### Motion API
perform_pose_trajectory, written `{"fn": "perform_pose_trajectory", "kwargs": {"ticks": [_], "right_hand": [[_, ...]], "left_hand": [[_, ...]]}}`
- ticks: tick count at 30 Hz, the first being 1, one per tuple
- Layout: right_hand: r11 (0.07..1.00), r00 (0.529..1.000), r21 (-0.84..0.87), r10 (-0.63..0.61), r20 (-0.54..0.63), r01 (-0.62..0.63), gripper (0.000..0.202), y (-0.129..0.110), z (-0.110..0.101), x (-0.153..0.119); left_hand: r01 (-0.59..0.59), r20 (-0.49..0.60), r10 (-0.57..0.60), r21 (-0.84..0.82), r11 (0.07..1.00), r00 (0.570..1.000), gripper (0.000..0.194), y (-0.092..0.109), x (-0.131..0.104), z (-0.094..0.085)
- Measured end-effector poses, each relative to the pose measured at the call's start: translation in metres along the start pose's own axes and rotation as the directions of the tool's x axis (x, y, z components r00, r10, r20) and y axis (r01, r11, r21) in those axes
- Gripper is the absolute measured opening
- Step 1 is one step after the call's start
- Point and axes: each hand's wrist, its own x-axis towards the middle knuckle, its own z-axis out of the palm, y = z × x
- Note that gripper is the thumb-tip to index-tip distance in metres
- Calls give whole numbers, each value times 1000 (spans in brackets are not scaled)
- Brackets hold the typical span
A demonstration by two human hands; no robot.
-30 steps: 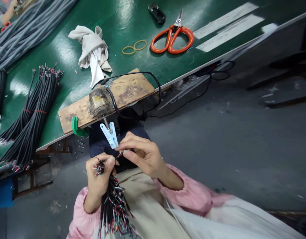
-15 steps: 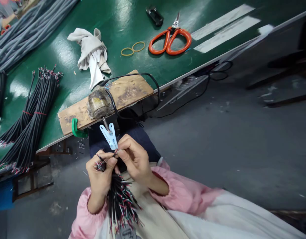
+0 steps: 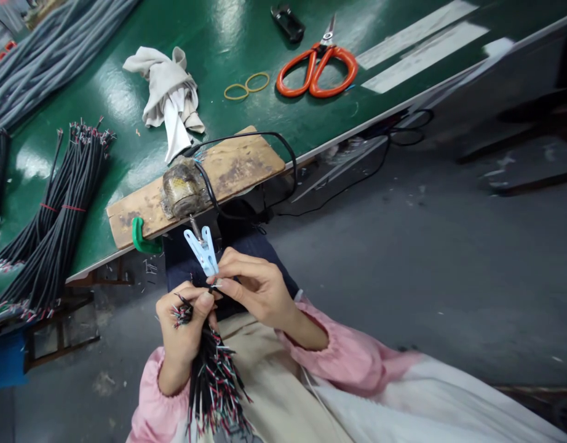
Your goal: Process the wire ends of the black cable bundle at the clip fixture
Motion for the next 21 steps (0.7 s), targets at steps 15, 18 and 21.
{"fn": "perform_pose_trajectory", "kwargs": {"ticks": [15,18,21], "right_hand": [[993,996,-91,76,-56,-81,16,-10,11,-4],[992,992,-127,-28,-124,12,16,-6,11,-4],[981,981,-165,-124,-148,100,18,-3,10,-5]], "left_hand": [[-25,-76,29,53,998,997,21,5,4,6],[19,-72,-16,35,999,997,31,3,2,6],[70,-111,-77,-67,995,991,37,1,1,6]]}}
